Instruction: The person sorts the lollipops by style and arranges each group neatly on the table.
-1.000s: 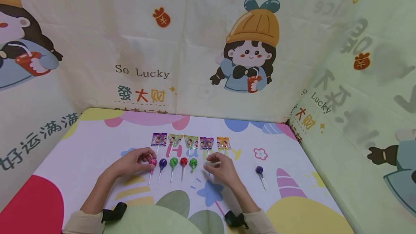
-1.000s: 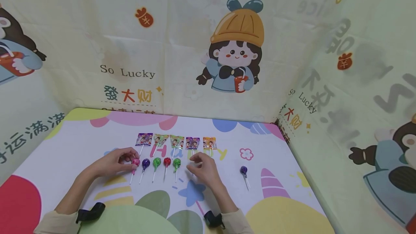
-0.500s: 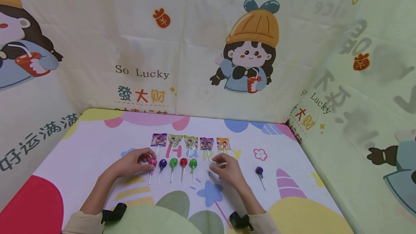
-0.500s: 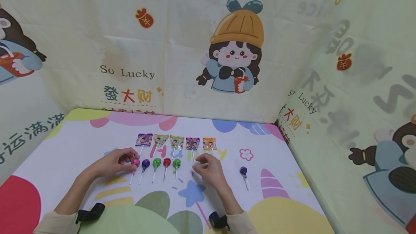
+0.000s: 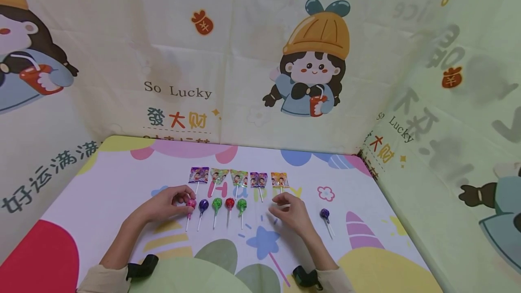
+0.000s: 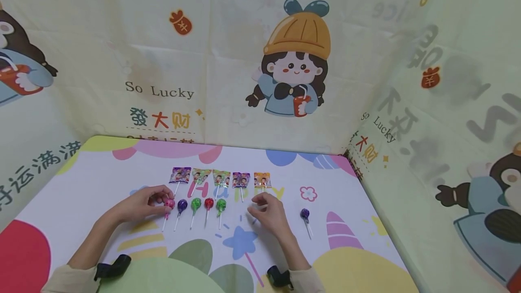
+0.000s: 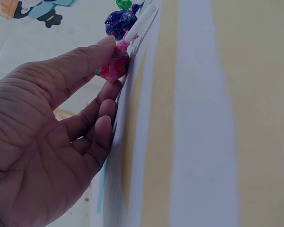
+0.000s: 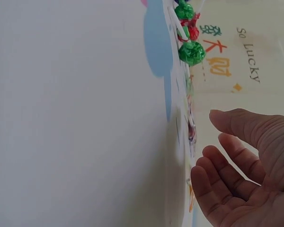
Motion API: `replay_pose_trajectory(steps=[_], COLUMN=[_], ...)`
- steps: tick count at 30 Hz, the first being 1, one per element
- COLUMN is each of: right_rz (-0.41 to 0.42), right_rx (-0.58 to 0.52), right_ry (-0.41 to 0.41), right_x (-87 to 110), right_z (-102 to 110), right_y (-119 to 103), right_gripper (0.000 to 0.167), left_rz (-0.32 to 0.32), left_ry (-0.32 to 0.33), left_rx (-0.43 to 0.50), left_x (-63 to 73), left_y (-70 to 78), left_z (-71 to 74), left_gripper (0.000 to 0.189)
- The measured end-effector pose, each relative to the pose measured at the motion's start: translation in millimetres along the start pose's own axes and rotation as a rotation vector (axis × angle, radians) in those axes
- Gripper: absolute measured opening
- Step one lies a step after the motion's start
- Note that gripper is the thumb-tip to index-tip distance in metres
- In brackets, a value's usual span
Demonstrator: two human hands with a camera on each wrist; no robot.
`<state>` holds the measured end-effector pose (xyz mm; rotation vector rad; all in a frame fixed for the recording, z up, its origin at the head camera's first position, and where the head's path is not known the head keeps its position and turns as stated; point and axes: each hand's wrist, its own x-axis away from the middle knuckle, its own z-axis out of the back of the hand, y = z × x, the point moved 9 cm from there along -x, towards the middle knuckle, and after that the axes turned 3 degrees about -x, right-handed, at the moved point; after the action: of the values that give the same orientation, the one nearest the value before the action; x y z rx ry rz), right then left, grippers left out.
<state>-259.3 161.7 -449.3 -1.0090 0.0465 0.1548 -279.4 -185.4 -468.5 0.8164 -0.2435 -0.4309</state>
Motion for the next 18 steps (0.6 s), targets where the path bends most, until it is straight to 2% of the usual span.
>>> replay_pose_trajectory(steps=[18], right_rz=[-0.036], right_rx=[0.009], right_ry=[0.042], right_x=[1.5], right_z=[15], right_y=[12], right_gripper=[0.023], left_rz=[-0.007], left_ry=[0.009], left_rx=[-0.003], left_x=[0.5], left_y=[0.3], left_z=[1.8], left_gripper=[0.026])
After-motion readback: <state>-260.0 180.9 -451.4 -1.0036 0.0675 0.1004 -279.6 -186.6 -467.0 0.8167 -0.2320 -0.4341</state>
